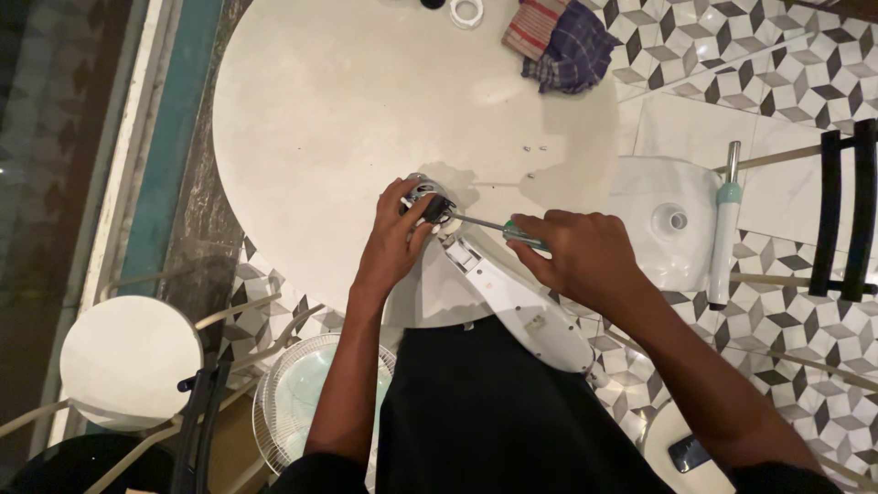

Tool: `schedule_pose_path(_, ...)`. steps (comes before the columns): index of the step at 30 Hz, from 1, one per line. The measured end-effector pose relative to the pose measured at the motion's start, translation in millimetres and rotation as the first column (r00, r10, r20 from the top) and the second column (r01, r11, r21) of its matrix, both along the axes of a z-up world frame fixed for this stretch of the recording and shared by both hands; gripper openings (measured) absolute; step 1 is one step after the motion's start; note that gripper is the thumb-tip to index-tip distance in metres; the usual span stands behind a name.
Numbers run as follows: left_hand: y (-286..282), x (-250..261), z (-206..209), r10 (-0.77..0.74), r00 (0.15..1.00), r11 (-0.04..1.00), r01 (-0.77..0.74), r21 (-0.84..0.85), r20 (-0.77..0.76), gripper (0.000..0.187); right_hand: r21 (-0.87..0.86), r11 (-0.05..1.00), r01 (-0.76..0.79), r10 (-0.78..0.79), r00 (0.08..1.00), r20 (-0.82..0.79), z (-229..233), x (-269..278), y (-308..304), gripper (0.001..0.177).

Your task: The person assembles a white pedestal fan on a round table. They use a screwdriver to attach the motor housing to the fan base, then fit the fan head cover over the motor and secure it by hand.

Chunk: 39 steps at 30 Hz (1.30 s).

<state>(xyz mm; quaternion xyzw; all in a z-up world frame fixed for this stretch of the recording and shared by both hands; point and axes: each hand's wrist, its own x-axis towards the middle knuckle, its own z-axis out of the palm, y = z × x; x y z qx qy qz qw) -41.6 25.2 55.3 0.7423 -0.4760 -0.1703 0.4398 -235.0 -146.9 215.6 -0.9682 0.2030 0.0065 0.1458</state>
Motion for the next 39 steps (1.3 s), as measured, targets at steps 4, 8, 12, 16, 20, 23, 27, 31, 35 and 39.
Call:
schedule_pose_path(4,2.6,0.2,-0.9,-0.010,0.999,1.000,0.011,0.018,-0.042,0.047,-0.004,0.999,-0.032,0.032,0.996,-0.084,-0.7,7.2,3.8,0.028)
schedule_pose_path(8,3.8,0.9,-0.8,-0.008,1.000,1.000,0.008,0.001,-0.026,0.047,-0.050,0.997,-0.064,0.060,0.995,-0.081,1.3,10.4,8.0,0.028)
schedule_pose_path(12,4.7,1.2,0.9,-0.009,1.000,1.000,0.010,0.018,-0.021,0.049,-0.087,0.993,-0.075,0.063,0.989,-0.131,6.4,12.9,12.9,0.029)
schedule_pose_path(16,2.5,0.4,5.8,-0.009,1.000,1.000,0.009,0.009,-0.013,0.057,-0.121,0.987,-0.109,0.084,0.978,-0.193,15.0,21.2,21.9,0.028)
schedule_pose_path(20,1.8,-1.0,12.3,-0.015,1.000,1.000,0.015,0.008,0.015,0.065,-0.138,0.971,-0.198,0.157,0.952,-0.263,20.7,35.2,29.5,0.019)
schedule_pose_path(23,1.8,-0.5,16.2,-0.015,1.000,1.000,0.015,-0.011,0.020,0.062,-0.244,0.917,-0.314,0.266,0.941,-0.212,22.7,42.7,27.4,0.019)
schedule_pose_path(27,2.7,-2.4,17.1,0.009,1.000,0.995,-0.010,-0.098,-0.007,0.059,-0.419,0.759,-0.499,0.448,0.867,-0.221,20.1,41.3,29.3,0.016)
schedule_pose_path(31,-5.2,-10.1,12.5,0.076,0.997,0.991,-0.073,-0.108,0.022,0.056,-0.538,0.566,-0.625,0.514,0.777,-0.363,16.7,33.8,31.1,0.014)
schedule_pose_path(35,-8.5,-11.6,5.9,0.087,0.994,0.987,-0.078,-0.137,0.061,0.055,-0.465,0.650,-0.601,0.492,0.799,-0.346,14.2,32.2,36.8,0.035)
schedule_pose_path(39,-11.1,-11.8,0.8,0.080,0.994,0.984,-0.067,-0.162,0.073,0.054,-0.221,0.933,-0.285,0.209,0.927,-0.312,9.7,45.0,40.8,0.017)
